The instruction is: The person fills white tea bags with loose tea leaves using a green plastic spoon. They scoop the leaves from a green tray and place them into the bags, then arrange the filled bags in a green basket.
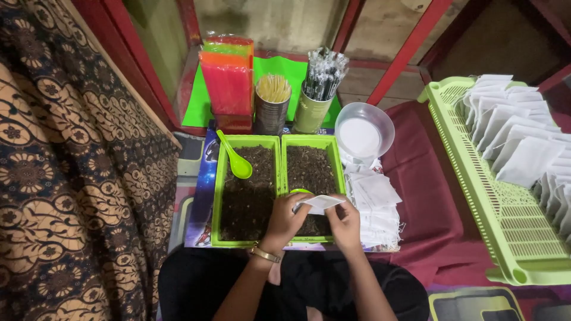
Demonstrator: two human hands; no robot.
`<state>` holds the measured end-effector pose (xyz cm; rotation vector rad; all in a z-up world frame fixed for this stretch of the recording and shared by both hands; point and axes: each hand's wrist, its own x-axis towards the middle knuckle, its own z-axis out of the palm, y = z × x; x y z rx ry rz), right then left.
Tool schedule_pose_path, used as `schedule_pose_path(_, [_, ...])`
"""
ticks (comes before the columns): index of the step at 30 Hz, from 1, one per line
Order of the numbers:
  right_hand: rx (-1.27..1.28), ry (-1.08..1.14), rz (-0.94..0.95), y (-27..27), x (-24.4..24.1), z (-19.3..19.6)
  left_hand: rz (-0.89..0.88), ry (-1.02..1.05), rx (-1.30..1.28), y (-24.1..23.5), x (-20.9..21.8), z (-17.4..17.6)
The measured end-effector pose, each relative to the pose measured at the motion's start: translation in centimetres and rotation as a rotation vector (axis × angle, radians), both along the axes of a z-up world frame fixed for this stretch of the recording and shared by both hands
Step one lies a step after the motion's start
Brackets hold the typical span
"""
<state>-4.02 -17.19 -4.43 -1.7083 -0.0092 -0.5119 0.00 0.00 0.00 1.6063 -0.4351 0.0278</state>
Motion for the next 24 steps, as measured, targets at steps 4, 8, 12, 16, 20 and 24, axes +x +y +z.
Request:
schedule_pose_path(4, [-0.063,-0.004,-0.062,0.5,-0.1,1.6,0.037,0.041,-0.025,0.0,-0.3,0.7])
schedule_pose_path(8, [-0.09,0.017,-0.139,1.1,-0.4,2.7,0.09,0.057,0.071,0.3,-0.3,2.2])
schedule_pose_path(12, [-0.091,0.02,-0.171,1.5,-0.4,3.2,0.076,0.096,0.061,0.0,-0.1,-0.1])
schedule_pose_path(16, [-0.126,0.045,-0.169,1.9,-0.6,3.8,0.092,0.054,0.045,0.2,0.0,-0.7])
schedule_pose_path(20, [-0.26,0.119,-0.214,2.4,-1.2,4.5,0.105,0.058,0.091,0.2,0.1,-1.2])
schedule_pose_path(24, [-0.41,0.125,-0.295,2.9,-1.4,4.5,0.094,0.079,0.137,0.5,-0.2,0.2])
